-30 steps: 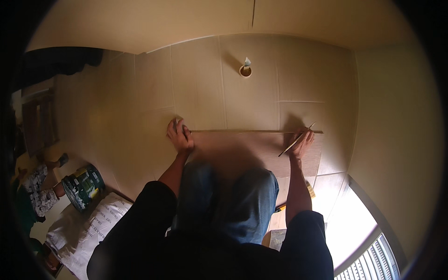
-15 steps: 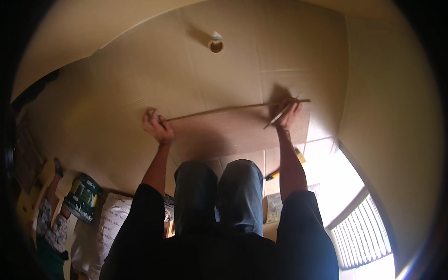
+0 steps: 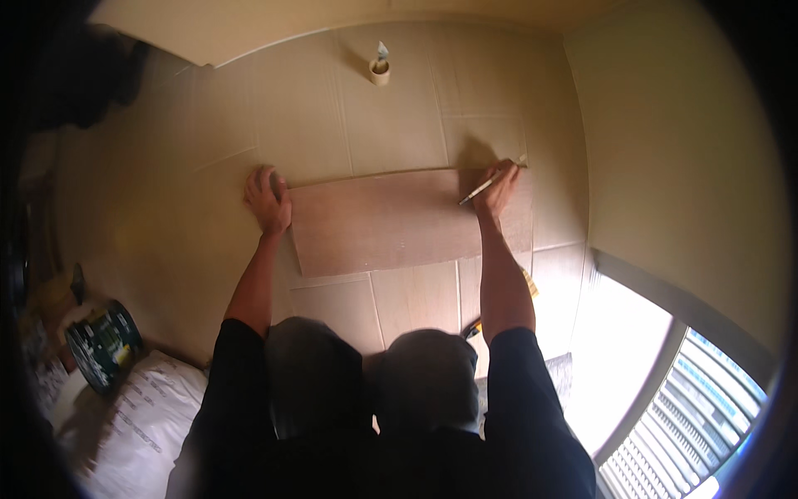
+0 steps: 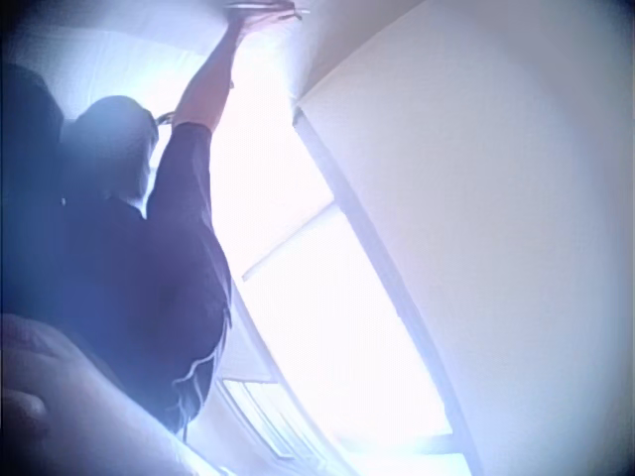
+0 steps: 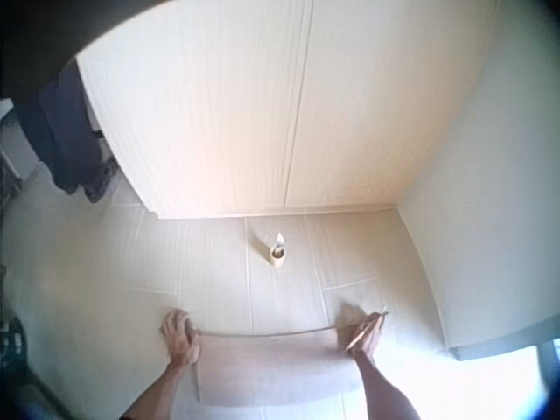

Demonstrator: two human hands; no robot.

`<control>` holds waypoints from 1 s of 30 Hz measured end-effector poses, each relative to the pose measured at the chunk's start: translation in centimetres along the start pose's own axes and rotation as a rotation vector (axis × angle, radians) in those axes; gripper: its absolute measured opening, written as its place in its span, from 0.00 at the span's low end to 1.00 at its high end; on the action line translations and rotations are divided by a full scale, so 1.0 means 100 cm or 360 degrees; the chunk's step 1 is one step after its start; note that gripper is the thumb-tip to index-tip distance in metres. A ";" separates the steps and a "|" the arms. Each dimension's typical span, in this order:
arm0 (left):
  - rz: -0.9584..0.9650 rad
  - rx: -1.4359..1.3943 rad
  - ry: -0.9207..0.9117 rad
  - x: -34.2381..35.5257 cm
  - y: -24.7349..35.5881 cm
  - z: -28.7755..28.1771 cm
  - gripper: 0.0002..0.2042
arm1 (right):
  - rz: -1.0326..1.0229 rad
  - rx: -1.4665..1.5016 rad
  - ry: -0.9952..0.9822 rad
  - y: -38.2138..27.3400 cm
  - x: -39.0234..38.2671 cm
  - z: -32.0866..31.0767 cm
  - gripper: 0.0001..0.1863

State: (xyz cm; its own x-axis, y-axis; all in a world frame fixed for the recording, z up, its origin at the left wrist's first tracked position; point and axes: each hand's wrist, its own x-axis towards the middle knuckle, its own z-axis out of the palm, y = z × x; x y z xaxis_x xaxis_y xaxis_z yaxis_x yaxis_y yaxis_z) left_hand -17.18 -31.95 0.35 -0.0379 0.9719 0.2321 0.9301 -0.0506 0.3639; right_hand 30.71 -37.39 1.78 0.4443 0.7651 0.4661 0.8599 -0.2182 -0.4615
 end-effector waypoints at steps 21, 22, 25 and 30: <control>-0.0868 -0.0047 -0.0342 -0.091 -0.049 -0.122 0.33 | -0.0148 0.0265 -0.0077 -0.015 -0.062 -0.020 0.20; -0.0896 -0.0026 -0.0342 -0.091 -0.052 -0.130 0.33 | -0.0224 0.0354 -0.0063 -0.029 -0.064 -0.017 0.20; -0.1042 -0.0057 -0.0442 -0.081 -0.064 -0.134 0.31 | -0.0324 0.0565 -0.0175 -0.055 -0.080 0.015 0.19; -0.1021 0.0326 -0.0211 -0.073 -0.054 -0.099 0.31 | -0.0407 0.0373 -0.0346 -0.055 -0.086 0.033 0.22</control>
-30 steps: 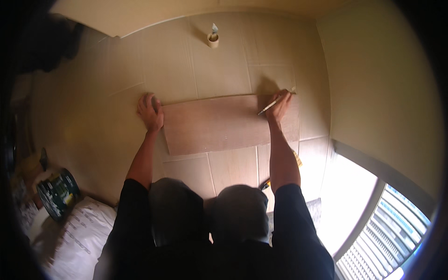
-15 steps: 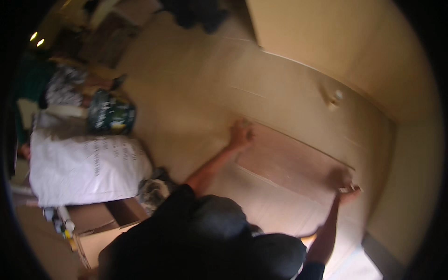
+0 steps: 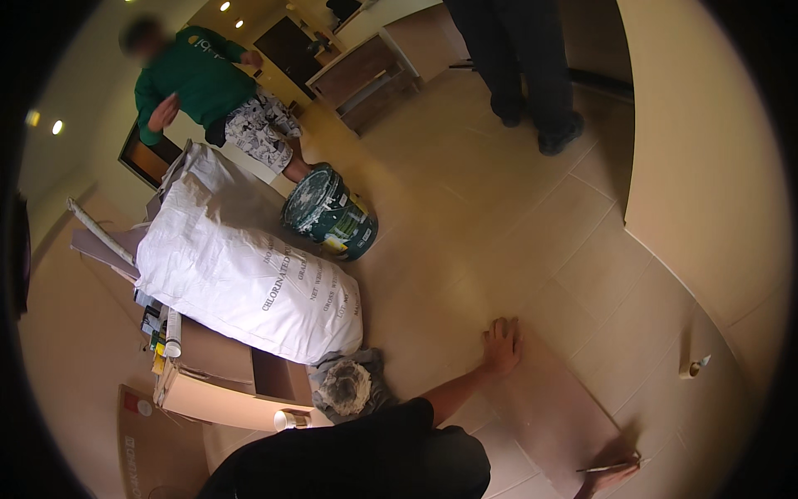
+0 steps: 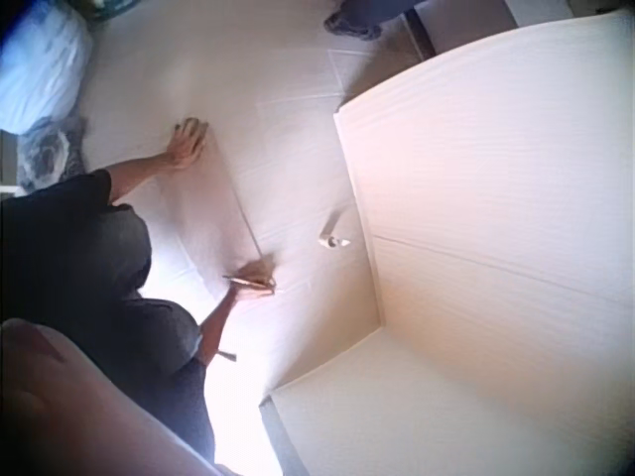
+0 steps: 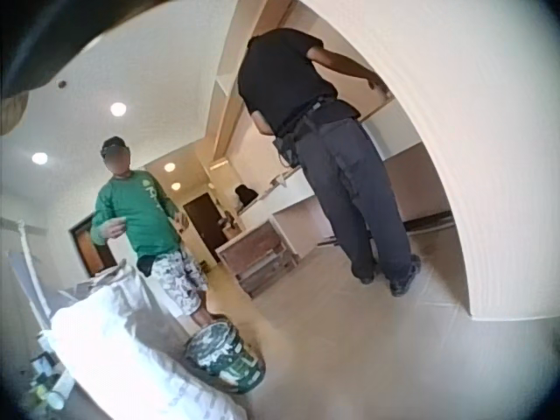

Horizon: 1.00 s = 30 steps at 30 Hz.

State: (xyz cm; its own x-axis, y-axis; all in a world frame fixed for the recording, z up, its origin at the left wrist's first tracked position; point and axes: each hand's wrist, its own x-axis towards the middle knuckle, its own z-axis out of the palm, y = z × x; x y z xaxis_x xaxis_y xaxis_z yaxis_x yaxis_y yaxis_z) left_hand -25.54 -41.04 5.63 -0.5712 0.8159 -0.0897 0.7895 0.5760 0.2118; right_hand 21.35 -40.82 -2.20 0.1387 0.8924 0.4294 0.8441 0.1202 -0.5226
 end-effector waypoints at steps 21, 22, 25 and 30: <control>-0.0048 0.0082 0.0032 -0.003 -0.005 0.014 0.31 | -0.0024 -0.0113 -0.0096 -0.046 0.067 0.055 0.31; -0.0044 0.0101 0.0039 -0.002 -0.005 0.014 0.31 | -0.0037 -0.0118 -0.0102 -0.047 0.069 0.057 0.32; -0.0089 0.0117 -0.0041 -0.004 -0.004 0.011 0.32 | -0.0081 -0.0118 -0.0129 -0.044 0.075 0.060 0.33; -0.0083 0.0027 -0.0049 -0.005 -0.003 0.006 0.32 | -0.0219 -0.0045 -0.0140 -0.040 0.078 0.064 0.35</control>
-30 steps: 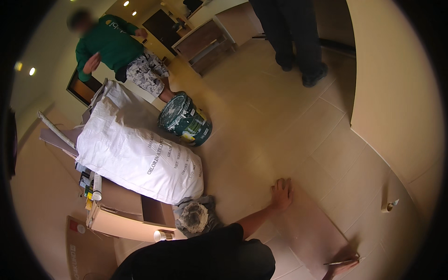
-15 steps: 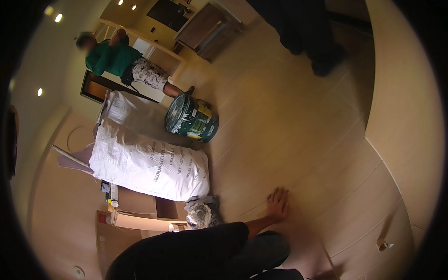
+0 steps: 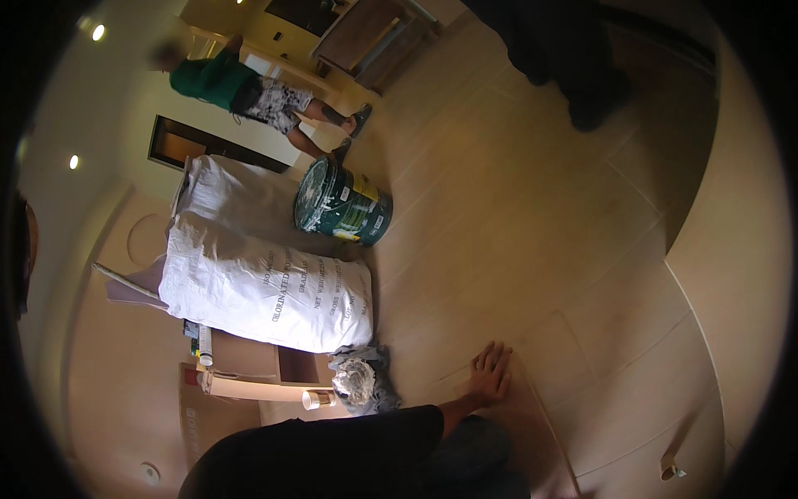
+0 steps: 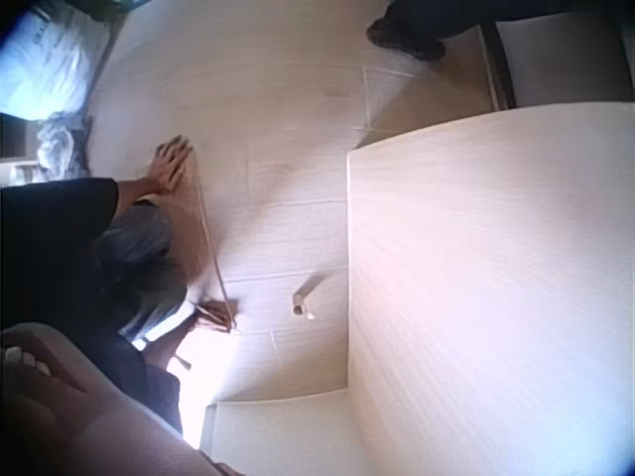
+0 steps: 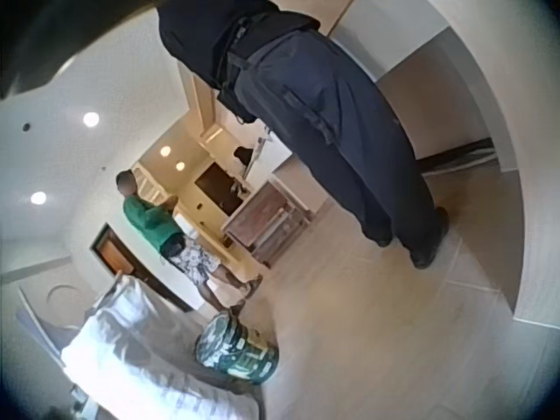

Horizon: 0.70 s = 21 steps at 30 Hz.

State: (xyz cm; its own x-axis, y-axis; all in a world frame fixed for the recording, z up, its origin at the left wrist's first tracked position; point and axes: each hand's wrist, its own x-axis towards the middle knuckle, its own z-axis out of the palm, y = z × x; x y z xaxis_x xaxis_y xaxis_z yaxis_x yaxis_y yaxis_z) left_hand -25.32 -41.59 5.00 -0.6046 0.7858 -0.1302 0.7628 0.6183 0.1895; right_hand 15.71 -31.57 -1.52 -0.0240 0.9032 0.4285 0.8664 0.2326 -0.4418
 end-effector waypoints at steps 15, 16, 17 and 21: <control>-0.0022 0.0005 0.0009 0.001 0.003 -0.002 0.33 | -0.0397 0.0034 0.0179 0.032 -0.020 -0.004 0.42; -0.0018 -0.0026 0.0061 0.001 0.001 0.002 0.33 | -0.0409 0.0026 0.0188 0.040 -0.027 -0.008 0.43; -0.0035 -0.0033 0.0053 0.001 -0.003 0.008 0.33 | -0.0415 0.0012 0.0195 0.047 -0.035 -0.007 0.43; -0.0041 -0.0085 0.0037 0.003 -0.026 0.029 0.34 | -0.0271 -0.0444 0.0261 0.070 -0.094 -0.028 0.45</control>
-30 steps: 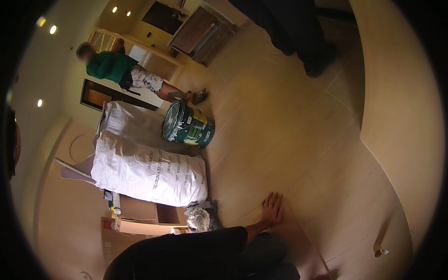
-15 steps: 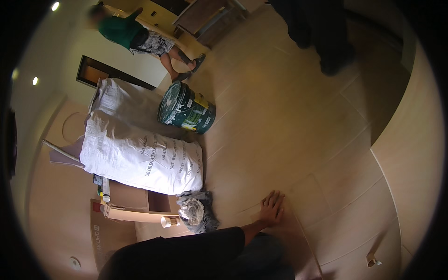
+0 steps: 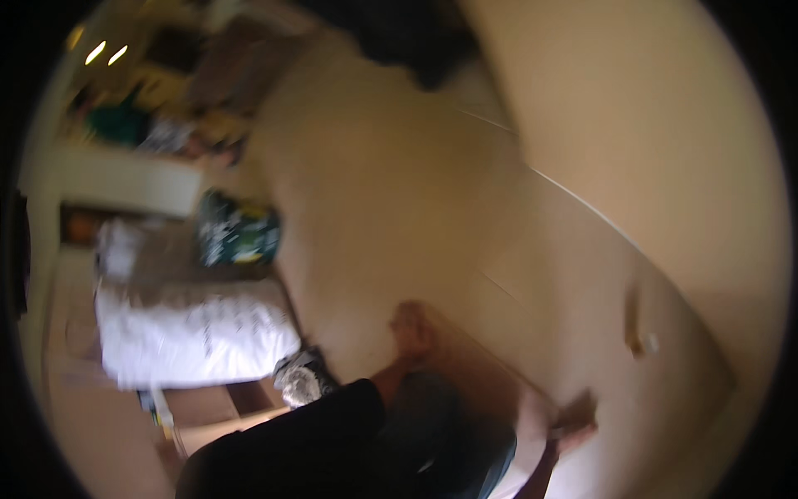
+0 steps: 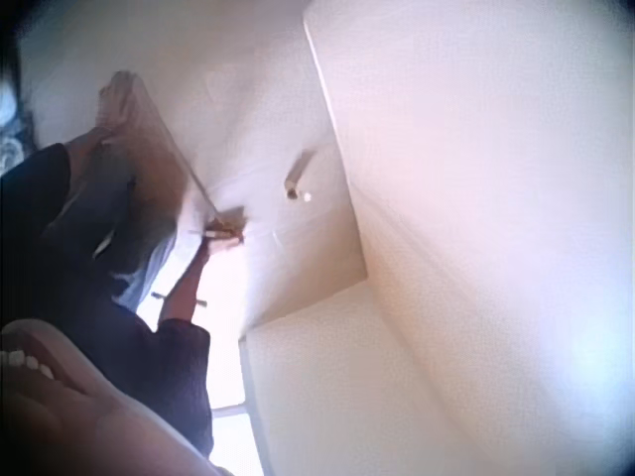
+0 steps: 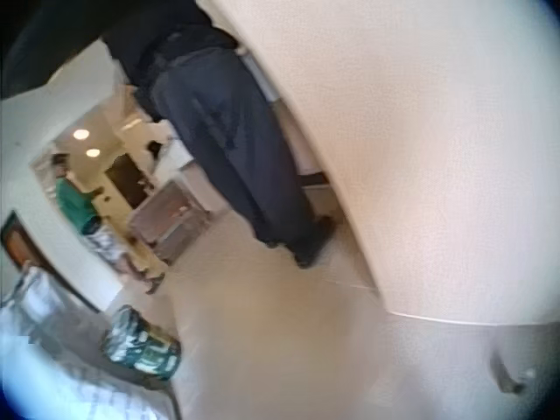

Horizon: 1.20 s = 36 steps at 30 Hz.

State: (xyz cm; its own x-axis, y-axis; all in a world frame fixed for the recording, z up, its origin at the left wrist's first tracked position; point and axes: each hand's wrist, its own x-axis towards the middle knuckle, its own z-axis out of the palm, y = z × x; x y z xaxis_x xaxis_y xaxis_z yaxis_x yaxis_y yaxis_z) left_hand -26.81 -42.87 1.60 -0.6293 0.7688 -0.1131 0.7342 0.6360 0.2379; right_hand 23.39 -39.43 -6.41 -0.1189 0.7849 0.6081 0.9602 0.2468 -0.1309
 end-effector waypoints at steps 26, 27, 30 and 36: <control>-0.0537 0.0326 0.0402 0.065 0.065 0.020 0.30 | 0.1418 0.1419 -0.0133 -0.052 0.251 -0.057 0.13; -0.0557 0.0348 0.0401 0.065 0.063 0.020 0.31 | 0.1409 0.1386 -0.0174 -0.052 0.264 -0.058 0.14; -0.0556 0.0428 0.0457 0.067 0.057 0.022 0.32 | 0.1449 0.1312 -0.0235 -0.050 0.286 -0.057 0.08; -0.0610 0.0408 0.0352 0.066 0.058 0.014 0.33 | 0.1255 0.1016 -0.0390 -0.025 0.303 -0.045 0.05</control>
State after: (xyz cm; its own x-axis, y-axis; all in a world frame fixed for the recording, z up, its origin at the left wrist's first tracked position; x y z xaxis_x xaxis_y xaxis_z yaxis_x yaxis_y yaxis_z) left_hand -26.38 -34.00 0.90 -0.8842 0.4622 0.0673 0.4613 0.8868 -0.0283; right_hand 18.55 -18.86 15.88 0.3676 0.9300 0.0042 0.4841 -0.1874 -0.8547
